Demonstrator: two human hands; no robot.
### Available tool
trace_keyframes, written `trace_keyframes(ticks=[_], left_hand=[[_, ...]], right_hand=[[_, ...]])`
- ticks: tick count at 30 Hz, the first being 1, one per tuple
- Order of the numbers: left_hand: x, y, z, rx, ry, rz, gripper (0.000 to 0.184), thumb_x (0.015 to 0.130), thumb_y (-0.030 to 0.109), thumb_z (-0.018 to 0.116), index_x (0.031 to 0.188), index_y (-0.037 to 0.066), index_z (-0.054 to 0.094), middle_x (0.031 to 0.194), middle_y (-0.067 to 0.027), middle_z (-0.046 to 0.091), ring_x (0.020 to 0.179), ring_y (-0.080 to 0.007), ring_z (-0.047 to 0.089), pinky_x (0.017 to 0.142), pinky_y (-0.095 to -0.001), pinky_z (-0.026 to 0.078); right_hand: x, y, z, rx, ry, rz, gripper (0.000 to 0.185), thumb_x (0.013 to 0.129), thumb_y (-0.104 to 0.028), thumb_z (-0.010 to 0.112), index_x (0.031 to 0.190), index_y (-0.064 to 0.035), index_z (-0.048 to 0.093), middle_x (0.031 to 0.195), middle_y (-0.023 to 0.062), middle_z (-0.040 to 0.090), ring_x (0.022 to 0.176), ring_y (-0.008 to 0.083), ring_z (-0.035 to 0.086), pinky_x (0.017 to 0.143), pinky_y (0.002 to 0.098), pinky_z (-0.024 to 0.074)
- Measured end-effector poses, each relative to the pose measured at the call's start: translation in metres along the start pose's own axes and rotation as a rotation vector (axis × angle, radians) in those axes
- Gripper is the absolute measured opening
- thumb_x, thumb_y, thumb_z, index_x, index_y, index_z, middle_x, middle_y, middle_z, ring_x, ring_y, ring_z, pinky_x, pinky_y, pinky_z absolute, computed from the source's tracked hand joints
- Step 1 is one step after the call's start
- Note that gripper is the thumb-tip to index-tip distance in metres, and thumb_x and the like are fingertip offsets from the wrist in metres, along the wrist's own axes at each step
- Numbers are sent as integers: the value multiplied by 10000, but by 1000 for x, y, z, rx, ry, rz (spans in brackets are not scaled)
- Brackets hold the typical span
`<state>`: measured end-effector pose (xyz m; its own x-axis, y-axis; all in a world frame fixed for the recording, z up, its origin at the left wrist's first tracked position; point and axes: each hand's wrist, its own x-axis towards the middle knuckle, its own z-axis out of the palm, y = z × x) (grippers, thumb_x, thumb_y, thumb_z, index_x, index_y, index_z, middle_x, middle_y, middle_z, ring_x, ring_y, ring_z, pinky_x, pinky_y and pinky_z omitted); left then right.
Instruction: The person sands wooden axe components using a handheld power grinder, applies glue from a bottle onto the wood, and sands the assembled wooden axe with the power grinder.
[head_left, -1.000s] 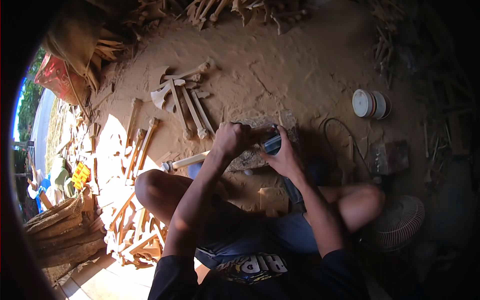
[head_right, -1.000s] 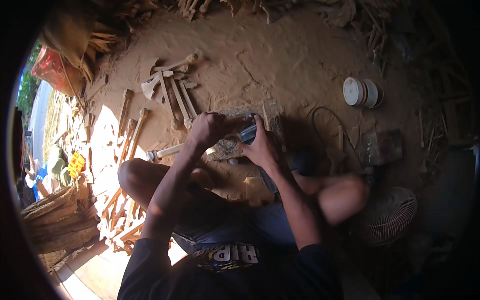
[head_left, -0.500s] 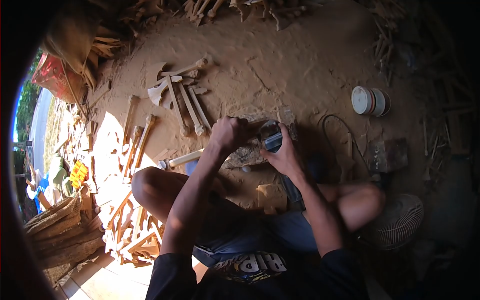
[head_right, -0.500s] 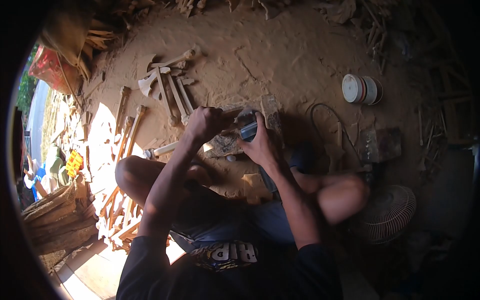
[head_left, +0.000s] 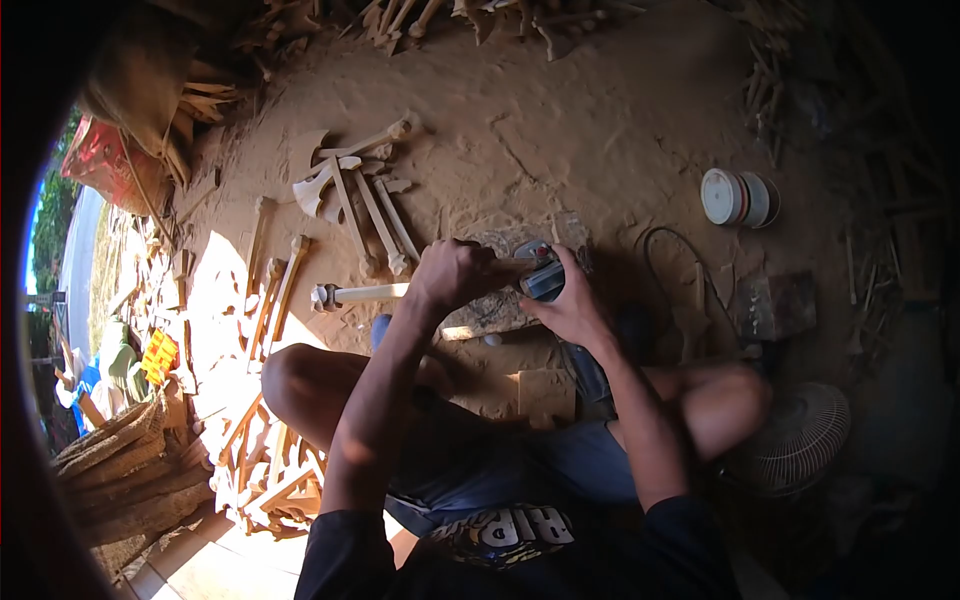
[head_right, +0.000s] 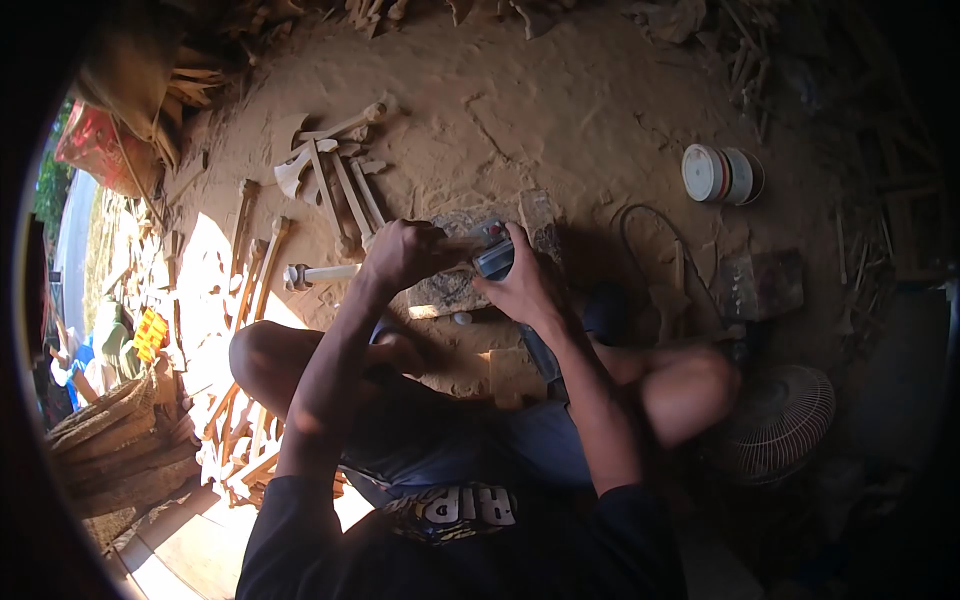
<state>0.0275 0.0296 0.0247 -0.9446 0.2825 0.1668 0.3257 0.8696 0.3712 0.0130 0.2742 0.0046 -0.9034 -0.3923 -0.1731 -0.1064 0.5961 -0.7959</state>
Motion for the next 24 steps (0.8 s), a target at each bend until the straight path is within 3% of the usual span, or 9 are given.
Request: trace_keyframes(ticks=[4, 7, 10, 16, 19, 22, 24], left_hand=[[2, 4, -13, -51, 8, 42, 363, 873, 480, 766, 783, 129, 766, 644, -91, 642, 594, -337, 652, 537, -429, 508], [1, -5, -11, -43, -174, -65, 518, 964, 540, 607, 717, 94, 703, 631, -109, 621, 576, -367, 619, 535, -457, 470], [5, 13, -24, -117, -23, -48, 565, 1019, 512, 473, 675, 100, 650, 616, -119, 592, 559, -381, 576, 529, -473, 433], [8, 10, -19, -46, 25, 140, 359, 935, 371, 506, 691, 133, 620, 669, -109, 600, 660, -356, 605, 573, -477, 449], [3, 7, -19, -32, 28, 106, 271, 884, 370, 526, 792, 151, 656, 780, -75, 644, 790, -320, 640, 793, -463, 495], [-2, 20, -17, 81, 375, 59, 313, 870, 400, 531, 940, 143, 696, 928, -78, 661, 984, -302, 615, 1050, -475, 377], [-3, 32, -3, 1, 591, -201, 363, 873, 398, 523, 1021, 113, 693, 1075, -122, 632, 1104, -316, 545, 1117, -488, 276]], right_hand=[[-2, -1, 1, 27, 4, 1, 979, 764, -312, 875, 1546, -46, 347, 1337, 272, 631, 1228, 422, 635, 1019, 469, 516], [-5, -2, -1, 40, 46, -3, 953, 764, -308, 876, 1530, -49, 372, 1332, 276, 632, 1232, 421, 632, 1022, 467, 515], [-4, 1, -2, 79, 49, -89, 935, 760, -298, 880, 1519, -59, 387, 1308, 271, 646, 1207, 420, 646, 1005, 466, 524], [-7, -3, -3, 1, -11, -69, 916, 749, -283, 887, 1502, -76, 408, 1187, 254, 704, 1091, 424, 696, 927, 465, 559], [-11, -7, -4, -12, 14, -44, 912, 750, -289, 885, 1499, -77, 411, 1159, 255, 713, 1066, 426, 703, 913, 464, 564], [-11, -2, -4, -2, 35, -46, 911, 750, -291, 883, 1499, -79, 411, 1149, 255, 715, 1059, 423, 706, 908, 465, 564], [-11, -4, -6, 38, 3, -28, 927, 749, -256, 885, 1508, -48, 396, 1222, 254, 677, 1134, 395, 670, 965, 447, 534]])
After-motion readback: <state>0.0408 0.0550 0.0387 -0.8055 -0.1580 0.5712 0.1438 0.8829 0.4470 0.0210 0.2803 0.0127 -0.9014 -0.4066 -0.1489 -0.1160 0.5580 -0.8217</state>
